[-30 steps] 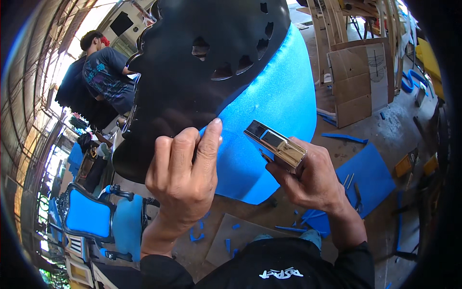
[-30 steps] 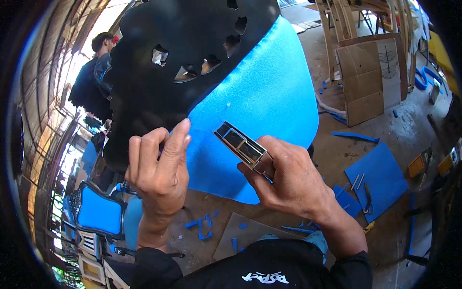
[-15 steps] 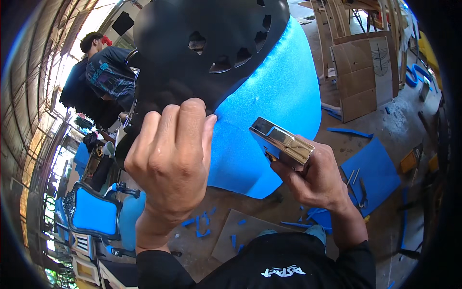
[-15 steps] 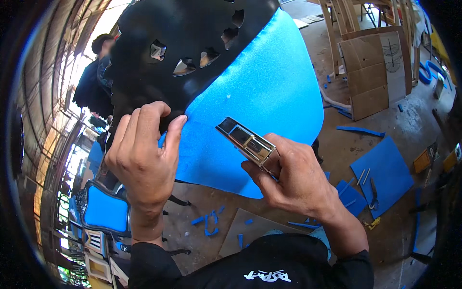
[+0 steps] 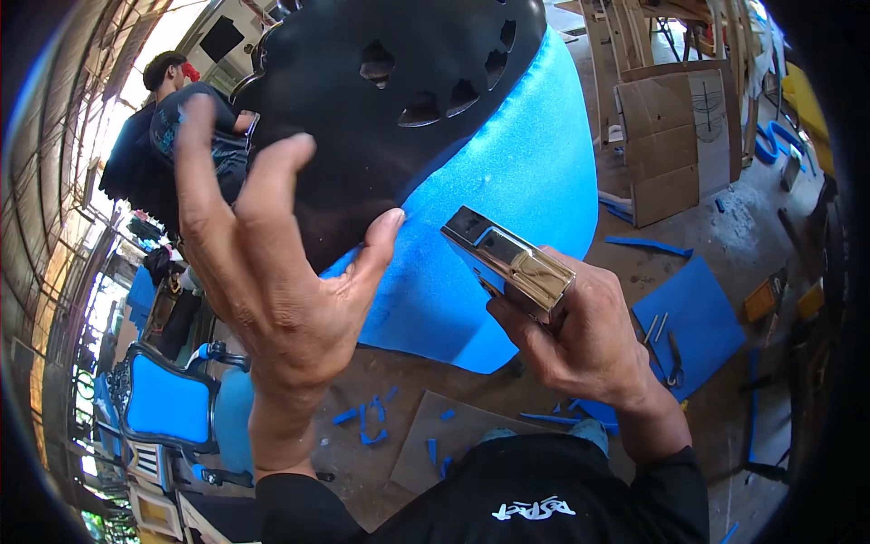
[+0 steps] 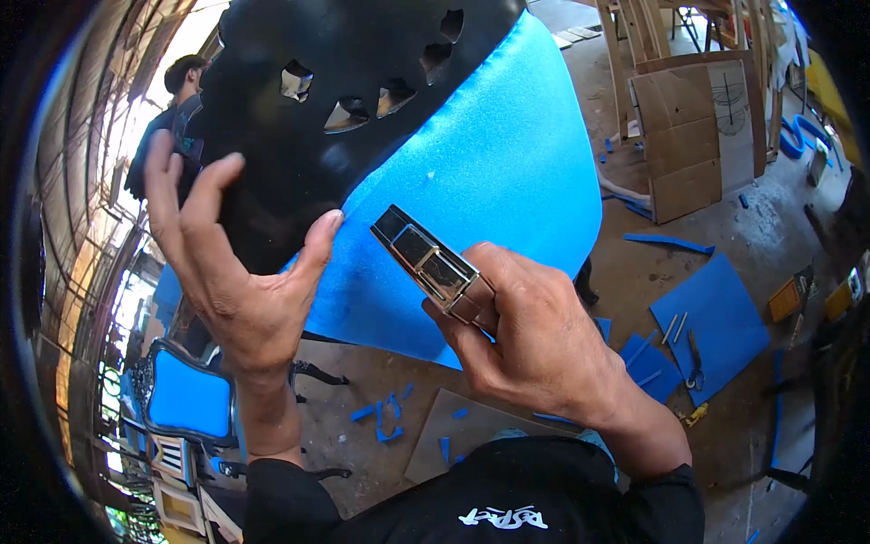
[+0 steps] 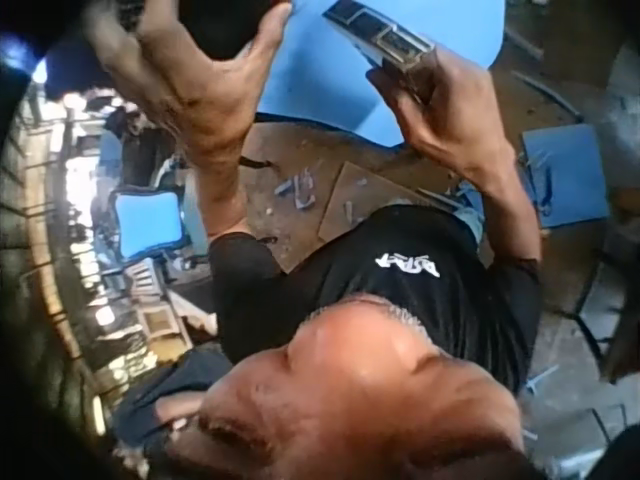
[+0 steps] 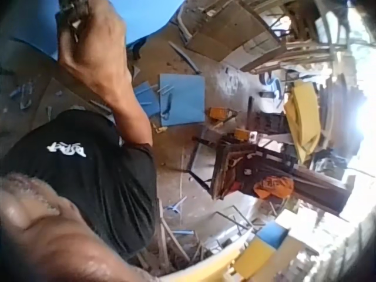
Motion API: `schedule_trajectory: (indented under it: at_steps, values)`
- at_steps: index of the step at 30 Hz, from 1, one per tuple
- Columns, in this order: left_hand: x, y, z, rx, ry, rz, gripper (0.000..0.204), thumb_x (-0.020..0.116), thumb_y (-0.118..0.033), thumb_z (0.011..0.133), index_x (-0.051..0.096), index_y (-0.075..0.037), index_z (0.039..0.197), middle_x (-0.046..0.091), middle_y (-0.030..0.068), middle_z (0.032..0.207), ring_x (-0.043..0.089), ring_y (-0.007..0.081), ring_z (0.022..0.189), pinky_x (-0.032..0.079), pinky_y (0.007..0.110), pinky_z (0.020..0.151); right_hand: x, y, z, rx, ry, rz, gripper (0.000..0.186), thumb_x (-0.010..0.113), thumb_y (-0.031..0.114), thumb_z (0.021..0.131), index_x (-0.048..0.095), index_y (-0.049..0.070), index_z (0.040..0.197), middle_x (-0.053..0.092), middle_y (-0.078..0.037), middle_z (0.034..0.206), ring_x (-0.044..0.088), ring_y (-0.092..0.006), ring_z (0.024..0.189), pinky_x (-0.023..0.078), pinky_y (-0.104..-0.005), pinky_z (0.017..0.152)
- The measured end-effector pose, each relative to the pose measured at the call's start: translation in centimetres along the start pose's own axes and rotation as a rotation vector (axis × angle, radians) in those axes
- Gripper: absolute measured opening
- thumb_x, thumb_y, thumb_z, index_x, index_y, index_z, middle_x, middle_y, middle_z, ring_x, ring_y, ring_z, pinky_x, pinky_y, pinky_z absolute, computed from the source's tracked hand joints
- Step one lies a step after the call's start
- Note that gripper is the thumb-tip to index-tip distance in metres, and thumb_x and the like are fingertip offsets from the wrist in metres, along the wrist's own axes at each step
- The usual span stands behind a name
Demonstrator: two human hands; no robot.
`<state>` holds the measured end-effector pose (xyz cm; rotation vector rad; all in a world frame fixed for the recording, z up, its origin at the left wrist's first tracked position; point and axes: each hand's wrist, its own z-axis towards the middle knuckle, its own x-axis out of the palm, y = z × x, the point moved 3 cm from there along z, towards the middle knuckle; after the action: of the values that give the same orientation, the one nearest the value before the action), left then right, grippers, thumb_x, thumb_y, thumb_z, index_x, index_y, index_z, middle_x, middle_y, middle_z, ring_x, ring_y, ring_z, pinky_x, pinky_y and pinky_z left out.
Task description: The person attaches foam padding to the backrest of a chair using a staple gun.
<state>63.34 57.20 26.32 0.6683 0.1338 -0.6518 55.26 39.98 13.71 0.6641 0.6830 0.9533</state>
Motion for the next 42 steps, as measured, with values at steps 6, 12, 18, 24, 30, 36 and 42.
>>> schedule_trajectory:
  at_steps: [6, 12, 18, 24, 30, 36, 42]
  values:
    - [-0.1, -1.1, 0.4, -0.125, 0.143, -0.025, 0.087, 0.097, -0.015, 0.063, 0.054, -0.017, 0.139, 0.036, 0.0197, 0.164, 0.051, 0.0388, 0.138, 0.045, 0.050, 0.107, -0.2, 0.4, 0.1, 0.013, -0.033, -0.021, 0.019, 0.077, 0.007, 0.087, 0.059, 0.000, 0.090, 0.059, -0.012, 0.065, 0.060, -0.0266, 0.056, 0.045, -0.0383, 0.055]
    - [-1.3, 0.9, -0.6, -0.132, 0.156, -0.218, 0.083, 0.092, -0.008, 0.070, 0.053, -0.015, 0.143, 0.048, 0.0219, 0.155, 0.049, 0.0391, 0.142, 0.042, 0.049, 0.118, -0.3, -0.6, -0.5, 0.009, -0.010, -0.084, 0.020, 0.078, 0.007, 0.087, 0.059, 0.001, 0.090, 0.056, -0.013, 0.067, 0.057, -0.0270, 0.055, 0.043, -0.0395, 0.055]
    - [-2.1, 1.7, -1.5, -0.115, 0.230, -0.185, 0.085, 0.092, -0.006, 0.069, 0.053, -0.014, 0.144, 0.054, 0.0175, 0.151, 0.053, 0.0377, 0.139, 0.045, 0.048, 0.115, -0.3, -1.2, -1.5, 0.060, -0.032, -0.048, 0.018, 0.078, 0.008, 0.086, 0.063, 0.001, 0.093, 0.054, -0.011, 0.070, 0.053, -0.0248, 0.054, 0.042, -0.0386, 0.054]
    - [-2.1, 1.7, -1.5, -0.038, 0.206, -0.123, 0.082, 0.089, -0.005, 0.067, 0.055, -0.012, 0.142, 0.058, 0.0168, 0.146, 0.059, 0.0361, 0.128, 0.047, 0.046, 0.108, 0.2, -0.2, -1.1, 0.047, -0.010, -0.029, 0.016, 0.078, 0.006, 0.086, 0.065, 0.000, 0.094, 0.054, -0.010, 0.070, 0.052, -0.0232, 0.053, 0.041, -0.0372, 0.053]
    - [-2.1, 1.6, -1.8, -0.091, 0.171, -0.154, 0.081, 0.090, -0.006, 0.069, 0.054, -0.010, 0.142, 0.060, 0.0154, 0.142, 0.059, 0.0348, 0.126, 0.047, 0.044, 0.108, 0.9, 0.2, -0.7, 0.009, 0.017, 0.018, 0.015, 0.077, 0.005, 0.086, 0.065, -0.001, 0.094, 0.052, -0.009, 0.068, 0.050, -0.0220, 0.052, 0.040, -0.0367, 0.052]
    - [-0.5, -0.1, -0.9, -0.228, 0.067, -0.230, 0.087, 0.096, -0.015, 0.067, 0.052, -0.009, 0.142, 0.057, 0.0164, 0.143, 0.056, 0.0359, 0.129, 0.045, 0.045, 0.110, 0.4, 0.4, -0.7, 0.059, 0.005, 0.001, 0.016, 0.077, 0.005, 0.087, 0.063, -0.002, 0.089, 0.049, -0.008, 0.066, 0.047, -0.0202, 0.051, 0.037, -0.0372, 0.051]
    - [-0.7, -3.4, -0.8, -0.067, 0.024, -0.081, 0.031, 0.091, -0.019, 0.075, 0.077, -0.013, 0.102, 0.056, 0.0139, 0.143, 0.045, 0.0341, 0.140, 0.037, 0.051, 0.117, -1.1, 0.6, -1.0, 0.053, -0.048, -0.010, 0.016, 0.076, 0.006, 0.088, 0.061, 0.000, 0.088, 0.049, -0.008, 0.062, 0.047, -0.0187, 0.049, 0.037, -0.0360, 0.050]
